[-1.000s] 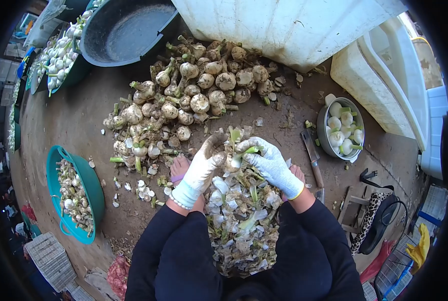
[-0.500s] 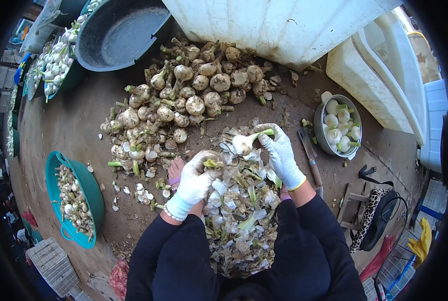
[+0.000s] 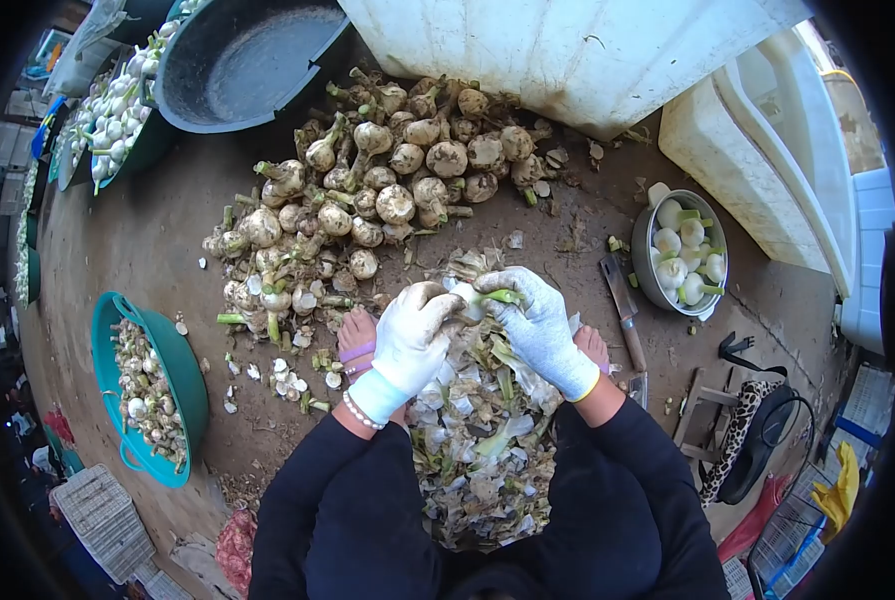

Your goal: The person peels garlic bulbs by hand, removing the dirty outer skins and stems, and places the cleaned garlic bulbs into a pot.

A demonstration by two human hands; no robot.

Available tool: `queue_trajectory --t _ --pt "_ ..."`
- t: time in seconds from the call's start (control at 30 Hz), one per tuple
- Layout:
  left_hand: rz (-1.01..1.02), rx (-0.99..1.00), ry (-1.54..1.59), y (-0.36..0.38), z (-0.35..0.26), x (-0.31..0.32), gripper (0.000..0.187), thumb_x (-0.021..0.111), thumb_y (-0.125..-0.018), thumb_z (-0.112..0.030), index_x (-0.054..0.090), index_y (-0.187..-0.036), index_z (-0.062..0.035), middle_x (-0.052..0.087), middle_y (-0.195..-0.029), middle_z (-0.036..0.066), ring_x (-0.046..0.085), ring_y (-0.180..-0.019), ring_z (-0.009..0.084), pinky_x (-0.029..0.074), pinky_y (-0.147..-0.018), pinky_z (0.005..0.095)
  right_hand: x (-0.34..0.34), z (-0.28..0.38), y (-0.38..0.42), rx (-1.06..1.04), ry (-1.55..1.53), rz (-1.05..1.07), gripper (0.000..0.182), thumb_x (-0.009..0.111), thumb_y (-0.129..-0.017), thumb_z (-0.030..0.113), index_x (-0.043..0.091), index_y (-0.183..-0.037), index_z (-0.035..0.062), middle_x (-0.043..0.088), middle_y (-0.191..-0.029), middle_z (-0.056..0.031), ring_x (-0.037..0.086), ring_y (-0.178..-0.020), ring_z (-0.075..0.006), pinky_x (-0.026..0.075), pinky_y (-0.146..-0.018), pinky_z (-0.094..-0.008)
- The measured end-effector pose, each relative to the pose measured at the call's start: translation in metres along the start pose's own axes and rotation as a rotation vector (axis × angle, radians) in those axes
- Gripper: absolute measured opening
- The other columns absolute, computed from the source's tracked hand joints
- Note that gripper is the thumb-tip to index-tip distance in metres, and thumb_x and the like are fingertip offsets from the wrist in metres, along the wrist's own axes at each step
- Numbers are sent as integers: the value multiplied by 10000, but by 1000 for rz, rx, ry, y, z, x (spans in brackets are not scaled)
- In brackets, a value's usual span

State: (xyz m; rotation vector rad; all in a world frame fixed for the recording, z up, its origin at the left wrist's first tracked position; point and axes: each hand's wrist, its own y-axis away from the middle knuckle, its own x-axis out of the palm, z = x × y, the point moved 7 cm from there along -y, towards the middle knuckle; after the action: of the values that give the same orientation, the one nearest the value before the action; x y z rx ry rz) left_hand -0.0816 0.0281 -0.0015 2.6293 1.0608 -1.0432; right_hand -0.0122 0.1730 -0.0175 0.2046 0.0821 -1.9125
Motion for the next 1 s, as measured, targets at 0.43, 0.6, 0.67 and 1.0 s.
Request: queue_trajectory --t 0.43,0.6,0.67,1.0 --pt "52 87 -122 4 -5 2 226 674 -704 -71 594 -914 -87 560 -899 90 574 -821 304 456 -700 414 -3 6 -1 33 81 -23 202 661 -835 30 647 -1036 29 667 -946 -96 666 -862 -192 521 -751 -298" --pt "433 173 -172 23 -11 34 162 611 -727 -95 570 -881 -66 552 -856 115 587 -768 321 477 -657 427 -30 -18 -12 325 -265 -199 202 644 -916 168 597 -1033 11 651 -888 -48 634 -751 -87 511 -650 -224" --pt "541 195 -217 44 8 54 149 597 -746 -111 567 -883 -61 555 -851 129 605 -770 333 491 -646 445 -38 -28 -17 352 -501 -255 217 638 -929 221 571 -1004 29 645 -869 -52 637 -703 -83 513 -607 -217" --pt "-252 -384 432 12 42 -13 403 688 -766 -65 553 -1144 -34 592 -960 118 606 -849 283 493 -772 343 -5 -29 -15 336 -252 8 233 656 -914 240 562 -941 29 616 -787 -32 606 -641 -74 480 -582 -212"
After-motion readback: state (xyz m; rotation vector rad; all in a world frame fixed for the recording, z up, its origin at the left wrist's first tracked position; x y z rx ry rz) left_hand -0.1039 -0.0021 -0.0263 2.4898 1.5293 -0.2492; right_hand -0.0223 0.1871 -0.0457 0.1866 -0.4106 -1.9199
